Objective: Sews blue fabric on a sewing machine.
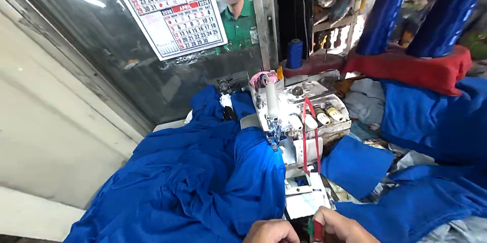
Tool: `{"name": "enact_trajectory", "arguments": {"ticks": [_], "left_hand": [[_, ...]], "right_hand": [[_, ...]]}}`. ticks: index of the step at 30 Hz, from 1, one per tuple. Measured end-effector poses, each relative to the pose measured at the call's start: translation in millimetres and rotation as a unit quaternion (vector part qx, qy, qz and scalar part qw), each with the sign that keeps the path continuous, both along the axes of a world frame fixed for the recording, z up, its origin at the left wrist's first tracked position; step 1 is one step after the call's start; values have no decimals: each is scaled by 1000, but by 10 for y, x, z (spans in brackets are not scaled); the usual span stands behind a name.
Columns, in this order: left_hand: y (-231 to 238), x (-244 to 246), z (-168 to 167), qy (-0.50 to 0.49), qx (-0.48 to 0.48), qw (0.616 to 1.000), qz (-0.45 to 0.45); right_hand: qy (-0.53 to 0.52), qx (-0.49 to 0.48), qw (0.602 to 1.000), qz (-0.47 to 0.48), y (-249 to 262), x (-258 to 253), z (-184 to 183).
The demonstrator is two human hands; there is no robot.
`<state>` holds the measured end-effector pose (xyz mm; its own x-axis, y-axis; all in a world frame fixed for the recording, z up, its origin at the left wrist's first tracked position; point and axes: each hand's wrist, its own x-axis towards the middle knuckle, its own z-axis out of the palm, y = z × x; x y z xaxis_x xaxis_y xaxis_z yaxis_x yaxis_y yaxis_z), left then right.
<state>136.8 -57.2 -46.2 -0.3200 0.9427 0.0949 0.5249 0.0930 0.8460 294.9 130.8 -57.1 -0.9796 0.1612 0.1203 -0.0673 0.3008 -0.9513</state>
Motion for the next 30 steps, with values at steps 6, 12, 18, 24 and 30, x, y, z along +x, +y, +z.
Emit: {"name": "enact_trajectory", "arguments": {"ticks": [6, 12, 18, 24, 30], "left_hand": [[580, -727, 912, 53, -38, 995, 80], [985, -1275, 956, 29, -180, 981, 66], [967, -1267, 962, 11, -180, 982, 54], [958, -1206, 928, 19, -189, 977, 94], [893, -1140, 1044, 146, -216, 959, 115]], "right_hand": [[108, 23, 989, -96, 453, -750, 558], [100, 237, 931, -259, 429, -847, 300], [123, 180, 958, -187, 166, -698, 105], [88, 322, 934, -126, 49, -805, 182], [53, 400, 907, -121, 42, -844, 122]]}}
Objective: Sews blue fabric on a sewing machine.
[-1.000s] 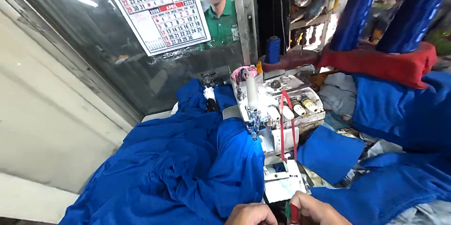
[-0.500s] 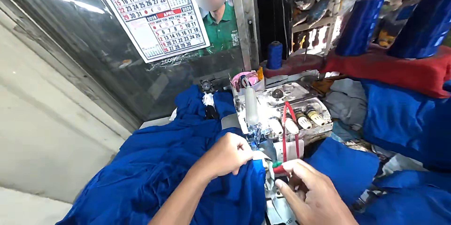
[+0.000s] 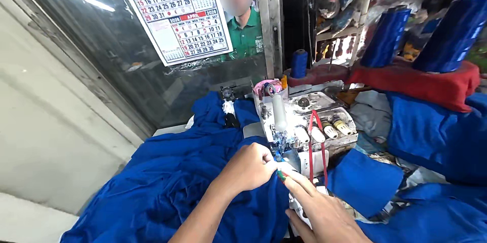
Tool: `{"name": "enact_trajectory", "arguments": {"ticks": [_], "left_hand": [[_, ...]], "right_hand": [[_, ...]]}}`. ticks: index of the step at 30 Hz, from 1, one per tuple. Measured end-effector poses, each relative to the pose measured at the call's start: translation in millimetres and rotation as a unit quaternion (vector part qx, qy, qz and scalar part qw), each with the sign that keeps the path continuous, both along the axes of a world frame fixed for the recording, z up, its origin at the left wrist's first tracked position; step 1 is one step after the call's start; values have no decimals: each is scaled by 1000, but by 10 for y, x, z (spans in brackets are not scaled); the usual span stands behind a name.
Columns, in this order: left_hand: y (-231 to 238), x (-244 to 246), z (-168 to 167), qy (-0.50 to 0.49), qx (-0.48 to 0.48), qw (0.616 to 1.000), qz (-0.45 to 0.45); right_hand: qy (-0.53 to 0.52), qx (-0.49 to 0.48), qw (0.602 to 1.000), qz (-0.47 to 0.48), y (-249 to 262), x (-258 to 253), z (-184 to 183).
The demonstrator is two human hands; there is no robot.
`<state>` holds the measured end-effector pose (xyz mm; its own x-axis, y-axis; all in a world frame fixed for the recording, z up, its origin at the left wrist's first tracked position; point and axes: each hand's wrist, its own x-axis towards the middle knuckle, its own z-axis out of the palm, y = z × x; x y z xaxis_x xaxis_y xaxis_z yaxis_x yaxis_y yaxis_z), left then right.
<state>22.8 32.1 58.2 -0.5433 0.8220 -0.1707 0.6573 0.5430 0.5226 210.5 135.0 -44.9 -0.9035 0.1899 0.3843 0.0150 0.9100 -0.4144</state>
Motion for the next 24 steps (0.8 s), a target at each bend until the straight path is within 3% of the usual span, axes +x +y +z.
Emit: {"name": "enact_trajectory", "arguments": {"ticks": [8, 12, 24], "left_hand": [[-143, 171, -626, 291, 176, 940, 39], [-148, 178, -669, 285, 217, 932, 48], [-57, 104, -725, 355, 177, 917, 42]], "right_hand": [[-23, 15, 1000, 13, 60, 10, 65], [-38, 20, 999, 23, 88, 37, 98], [-6, -37, 999, 36, 204, -91, -48]]}}
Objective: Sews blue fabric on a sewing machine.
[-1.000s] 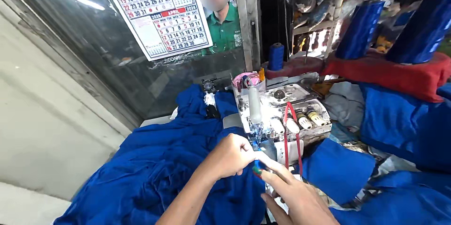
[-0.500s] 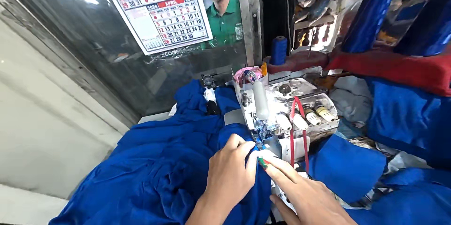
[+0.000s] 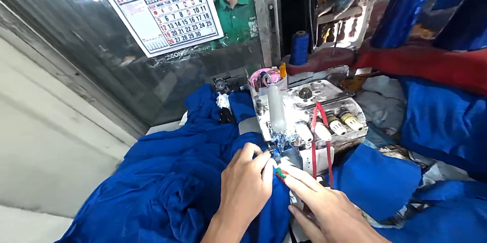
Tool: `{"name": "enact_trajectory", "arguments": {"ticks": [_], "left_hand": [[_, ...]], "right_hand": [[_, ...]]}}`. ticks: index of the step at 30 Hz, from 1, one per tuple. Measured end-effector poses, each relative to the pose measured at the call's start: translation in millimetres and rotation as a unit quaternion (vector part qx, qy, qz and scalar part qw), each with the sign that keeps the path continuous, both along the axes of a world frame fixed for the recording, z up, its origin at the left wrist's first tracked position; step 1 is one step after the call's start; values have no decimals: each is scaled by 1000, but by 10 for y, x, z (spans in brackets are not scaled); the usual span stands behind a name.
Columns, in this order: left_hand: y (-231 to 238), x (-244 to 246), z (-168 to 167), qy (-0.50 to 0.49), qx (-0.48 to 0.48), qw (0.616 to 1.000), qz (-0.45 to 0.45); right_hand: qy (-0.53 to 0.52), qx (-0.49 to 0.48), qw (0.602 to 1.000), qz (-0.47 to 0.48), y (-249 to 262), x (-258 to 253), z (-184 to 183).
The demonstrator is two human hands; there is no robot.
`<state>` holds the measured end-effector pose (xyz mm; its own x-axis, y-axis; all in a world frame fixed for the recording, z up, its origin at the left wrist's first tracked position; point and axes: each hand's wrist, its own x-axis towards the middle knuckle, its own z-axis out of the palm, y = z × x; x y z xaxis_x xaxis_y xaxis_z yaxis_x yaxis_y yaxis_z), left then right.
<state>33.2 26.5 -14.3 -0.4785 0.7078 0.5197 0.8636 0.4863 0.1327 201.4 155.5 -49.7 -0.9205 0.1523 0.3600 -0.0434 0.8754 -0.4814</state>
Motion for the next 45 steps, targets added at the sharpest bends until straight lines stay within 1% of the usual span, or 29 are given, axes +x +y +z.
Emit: {"name": "enact_trajectory", "arguments": {"ticks": [4, 7, 10, 12, 14, 16, 18, 21, 22, 23, 25, 26, 27, 28, 29, 31, 32, 33, 34, 36, 37, 38, 39, 40, 41, 42, 43, 44, 45], "left_hand": [[-81, 147, 10, -10, 28, 1000, -4], [-126, 223, -90, 2, 61, 998, -31], [-173, 183, -38, -10, 35, 999, -40], [-215, 205, -19, -17, 20, 999, -40], [-204, 167, -61, -11, 28, 999, -34], [-147, -37, -44, -14, 31, 999, -37], [-81, -353, 73, -67, 25, 996, -55], [-39, -681, 227, -225, 21, 971, -74], [-57, -700, 233, -244, 31, 967, -70], [-101, -693, 220, -237, 32, 969, -55], [-285, -576, 133, -163, 24, 986, -7], [-405, -435, 57, -121, 33, 992, 13], [-500, -236, -23, -83, 54, 995, 19], [-534, 15, -88, -63, 76, 995, 5], [-512, 286, -138, -68, 86, 994, -28], [-380, 653, -158, -105, 43, 987, -114], [-354, 671, -95, -126, 12, 979, -158], [-388, 589, 6, -152, 8, 969, -195], [-472, 455, 137, -182, 33, 958, -219], [-648, 172, 399, -207, 136, 942, -227], [-675, 64, 501, -190, 181, 941, -212], [-664, -17, 553, -163, 197, 949, -187], [-655, -91, 564, -137, 168, 963, -163], [-674, -171, 567, -117, 93, 979, -139], [-729, -245, 585, -100, 1, 988, -117], [-822, -298, 607, -88, -48, 989, -108], [-963, -320, 645, -81, -43, 990, -109], [-1138, -294, 690, -93, -8, 989, -118], [-1304, -234, 699, -127, 33, 982, -138]], "right_hand": [[19, -59, 998, 23, 40, 54, -61], [42, -62, 997, -21, -12, 73, -167], [43, -55, 996, -58, -53, 87, -177], [17, -58, 996, -68, -93, 139, -140], [-5, -74, 995, -65, -121, 150, -121], [-10, -92, 995, -46, -120, 69, -124], [-34, -118, 992, -9, -155, -84, -40], [-132, -162, 977, 48, -226, -344, 216], [-155, -170, 972, 59, -245, -391, 270], [-150, -177, 970, 69, -263, -407, 275], [-86, -205, 971, 87, -292, -306, 167], [-33, -234, 968, 81, -299, -200, 77], [25, -274, 960, 51, -305, -93, -22], [82, -321, 944, -4, -306, -13, -116], [139, -366, 917, -76, -287, 13, -208], [239, -437, 843, -205, -196, -56, -320], [264, -460, 816, -228, -180, -72, -323], [271, -473, 809, -220, -227, -49, -293], [257, -479, 820, -179, -316, 27, -235], [168, -470, 866, -39, -512, 235, -101], [114, -442, 889, 38, -562, 266, -85], [56, -391, 913, 100, -574, 238, -87], [21, -330, 935, 128, -579, 176, -86], [19, -275, 953, 123, -571, 114, -59], [40, -259, 959, 107, -544, 82, 22], [73, -283, 952, 89, -501, 81, 147], [105, -355, 927, 66, -463, 94, 279], [125, -448, 884, 50, -426, 110, 382], [122, -542, 829, 61, -378, 130, 431]]}}
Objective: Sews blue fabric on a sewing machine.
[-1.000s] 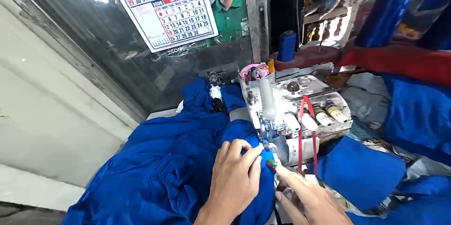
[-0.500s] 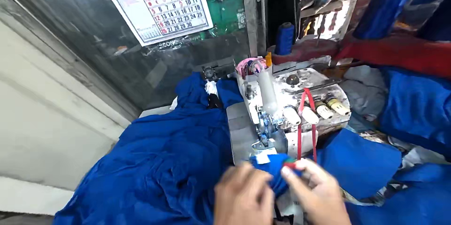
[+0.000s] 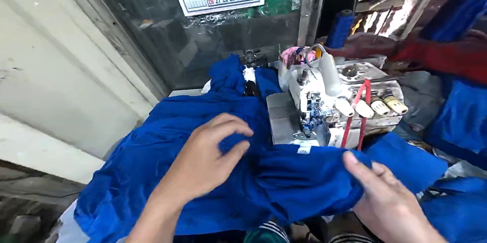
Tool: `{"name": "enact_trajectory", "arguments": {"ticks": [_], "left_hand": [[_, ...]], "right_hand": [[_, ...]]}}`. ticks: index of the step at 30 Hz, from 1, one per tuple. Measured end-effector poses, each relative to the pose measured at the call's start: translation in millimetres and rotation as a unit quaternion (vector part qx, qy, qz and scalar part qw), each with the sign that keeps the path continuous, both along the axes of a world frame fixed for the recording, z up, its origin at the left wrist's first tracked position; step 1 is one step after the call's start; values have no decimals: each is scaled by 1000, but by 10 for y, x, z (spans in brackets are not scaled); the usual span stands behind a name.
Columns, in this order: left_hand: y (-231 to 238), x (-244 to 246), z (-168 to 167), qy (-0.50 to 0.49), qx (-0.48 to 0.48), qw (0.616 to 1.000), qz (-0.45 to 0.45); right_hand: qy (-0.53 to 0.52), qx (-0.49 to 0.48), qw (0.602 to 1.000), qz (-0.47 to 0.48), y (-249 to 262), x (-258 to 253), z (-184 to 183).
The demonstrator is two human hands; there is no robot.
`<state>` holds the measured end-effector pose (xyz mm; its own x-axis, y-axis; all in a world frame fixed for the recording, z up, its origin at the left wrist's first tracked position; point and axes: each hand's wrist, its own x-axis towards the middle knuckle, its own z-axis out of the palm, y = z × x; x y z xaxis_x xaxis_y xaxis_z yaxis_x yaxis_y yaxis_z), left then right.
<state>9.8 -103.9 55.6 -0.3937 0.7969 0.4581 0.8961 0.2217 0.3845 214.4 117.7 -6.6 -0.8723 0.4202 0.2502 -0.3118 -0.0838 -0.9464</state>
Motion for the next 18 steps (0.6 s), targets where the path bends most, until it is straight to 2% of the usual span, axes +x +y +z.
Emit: {"name": "enact_trajectory", "arguments": {"ticks": [2, 4, 6, 8, 10, 12, 13, 15, 17, 18], "left_hand": [[-168, 152, -198, -100, -3, 993, -59], [-140, 188, -549, -78, -57, 992, -81], [-109, 59, -631, -49, -26, 995, -78], [-132, -30, -397, -72, 43, 993, -86], [-161, 37, -158, -125, 102, 982, -94], [-126, 133, -43, -162, 124, 972, -114], [-141, 136, -17, -176, 99, 970, -137], [-303, 8, -65, -204, -27, 967, -148], [-570, -313, -235, -207, -164, 960, -93], [-764, -501, -309, -185, -188, 964, -44]], "right_hand": [[-29, -139, 985, 102, 54, 46, -10], [-57, -214, 962, 162, -9, 89, -14], [-38, -247, 946, 208, -35, 175, 24], [-9, -210, 948, 237, 35, 311, -16], [-37, -73, 966, 245, 138, 416, -105], [-57, 34, 954, 293, 244, 392, -110], [-61, 35, 959, 275, 276, 409, -89], [-77, -54, 982, 161, 331, 534, 17], [-131, -104, 986, 26, 455, 691, 141], [-140, -116, 983, 5, 547, 763, 157]]}}
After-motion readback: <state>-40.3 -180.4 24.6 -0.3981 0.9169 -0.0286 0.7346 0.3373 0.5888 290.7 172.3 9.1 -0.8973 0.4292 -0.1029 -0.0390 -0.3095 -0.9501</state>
